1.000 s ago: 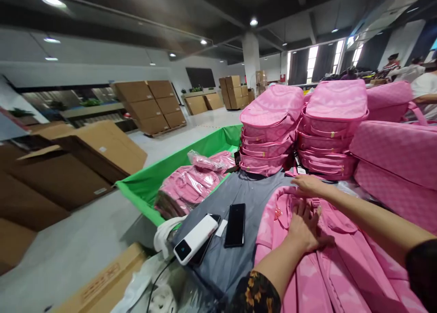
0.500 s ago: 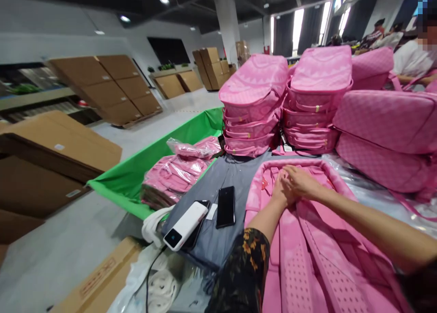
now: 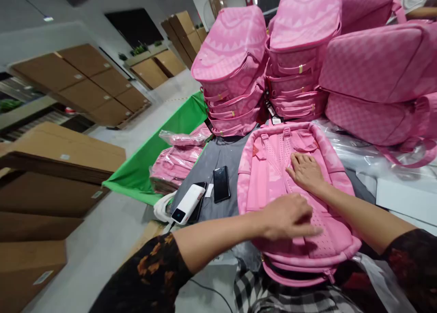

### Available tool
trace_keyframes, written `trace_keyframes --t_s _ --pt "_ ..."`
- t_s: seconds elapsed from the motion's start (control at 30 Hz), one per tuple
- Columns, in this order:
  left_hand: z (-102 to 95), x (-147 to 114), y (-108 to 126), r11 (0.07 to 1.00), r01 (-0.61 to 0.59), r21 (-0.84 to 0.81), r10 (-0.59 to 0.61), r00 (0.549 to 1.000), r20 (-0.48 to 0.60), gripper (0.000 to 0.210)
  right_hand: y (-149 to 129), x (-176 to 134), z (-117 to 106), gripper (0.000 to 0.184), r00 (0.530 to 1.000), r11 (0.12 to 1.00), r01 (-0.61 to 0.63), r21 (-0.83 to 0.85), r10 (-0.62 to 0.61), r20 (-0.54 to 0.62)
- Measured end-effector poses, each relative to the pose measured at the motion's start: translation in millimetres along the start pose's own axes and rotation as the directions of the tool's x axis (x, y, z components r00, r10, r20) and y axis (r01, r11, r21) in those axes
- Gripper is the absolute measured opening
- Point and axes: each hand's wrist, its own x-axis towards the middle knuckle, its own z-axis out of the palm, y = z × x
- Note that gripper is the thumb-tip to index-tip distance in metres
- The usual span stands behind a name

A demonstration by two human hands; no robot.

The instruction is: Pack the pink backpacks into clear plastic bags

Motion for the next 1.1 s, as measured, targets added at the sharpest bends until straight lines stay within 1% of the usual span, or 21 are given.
trace_keyframes --t_s 0.03,0.1,0.17,0.23,0.3,0.33,0.37,0.4,0.43,0.47,0.5,0.57,0.6,0.67,0.7,0.77,0.83,0.9,0.97,1.03,1.1 --pt "10.6 -4 7 0.997 -0.045 0.055 0.044 0.999 0.027 0.034 -1 0 -1 0.058 1.000 1.000 0.001 0.000 -0.001 -0.019" --pt "34.1 -5 8 0.985 -0.050 0.167 0.041 0.998 0.055 0.031 -1 2 -5 0.056 0.998 1.000 0.001 -0.008 -0.002 -0.061" --pt "54.5 -1 -2 0.973 0.011 0.232 -0.025 0.998 0.057 0.031 0 4 -11 0.050 0.996 1.000 -0.011 -0.004 0.010 -0.085" --pt "66.7 4 -14 0.954 0.106 0.282 -0.112 0.994 0.005 0.032 0 2 -23 0.043 0.996 1.000 -0.014 0.010 0.015 -0.091" --pt "69.4 7 -21 0.910 0.269 0.317 -0.244 0.963 -0.116 0.030 -5 -8 -40 0.037 0.990 0.990 0.117 0.075 -0.110 -0.090" --pt "67.6 8 -23 0.882 0.348 0.316 -0.309 0.936 -0.168 0.028 -10 -17 -51 0.034 0.965 0.957 0.258 0.133 -0.249 -0.081" --pt "64.0 8 -25 0.859 0.408 0.309 -0.360 0.911 -0.202 0.029 -16 -28 -61 0.032 0.903 0.880 0.429 0.203 -0.425 -0.063" --pt "59.1 8 -28 0.850 0.433 0.300 -0.383 0.899 -0.212 0.031 -23 -39 -70 0.030 0.796 0.759 0.589 0.278 -0.605 -0.036" --pt "53.4 7 -31 0.863 0.413 0.291 -0.371 0.909 -0.192 0.031 -30 -51 -77 0.028 0.667 0.625 0.698 0.349 -0.745 0.000" --pt "47.9 5 -34 0.892 0.349 0.288 -0.320 0.936 -0.143 0.031 -37 -62 -81 0.027 0.561 0.528 0.747 0.403 -0.827 0.043" --pt "43.4 3 -38 0.919 0.265 0.293 -0.249 0.964 -0.088 0.029 -42 -70 -81 0.026 0.499 0.481 0.758 0.439 -0.863 0.084" --pt "40.4 -3 -44 0.933 0.151 0.326 -0.148 0.988 -0.034 0.032 -48 -77 -72 0.026 0.478 0.476 0.745 0.467 -0.870 0.124" --pt "42.6 -7 -47 0.921 0.162 0.353 -0.151 0.987 -0.061 0.036 -49 -77 -63 0.025 0.471 0.465 0.747 0.474 -0.874 0.116" --pt "52.2 -13 -53 0.861 0.337 0.380 -0.265 0.936 -0.231 0.048 -45 -70 -42 0.022 0.446 0.418 0.781 0.464 -0.894 0.055" --pt "57.7 -14 -55 0.816 0.457 0.354 -0.350 0.878 -0.328 0.055 -43 -66 -31 0.021 0.439 0.397 0.802 0.446 -0.898 0.010" --pt "64.8 -14 -59 0.730 0.629 0.267 -0.500 0.758 -0.419 0.063 -38 -58 -14 0.020 0.462 0.398 0.833 0.384 -0.882 -0.090" --pt "64.7 -12 -60 0.680 0.704 0.205 -0.602 0.696 -0.391 0.066 -36 -56 -7 0.020 0.483 0.415 0.851 0.322 -0.858 -0.173" --pt "60.7 -10 -54 0.674 0.719 0.166 -0.656 0.687 -0.312 0.069 -37 -60 -10 0.019 0.492 0.433 0.858 0.277 -0.849 -0.196" --pt "59.8 -14 -39 0.688 0.715 0.127 -0.677 0.695 -0.244 0.075 -38 -68 -20 0.018 0.544 0.507 0.835 0.212 -0.819 -0.182" --pt "65.5 -25 -19 0.701 0.707 0.091 -0.682 0.702 -0.205 0.082 -36 -74 -34 0.018 0.666 0.654 0.746 0.129 -0.727 -0.165" --pt "73.7 -41 2 0.706 0.705 0.066 -0.687 0.705 -0.176 0.090 -30 -75 -45 0.023 0.849 0.850 0.521 0.076 -0.506 -0.150"
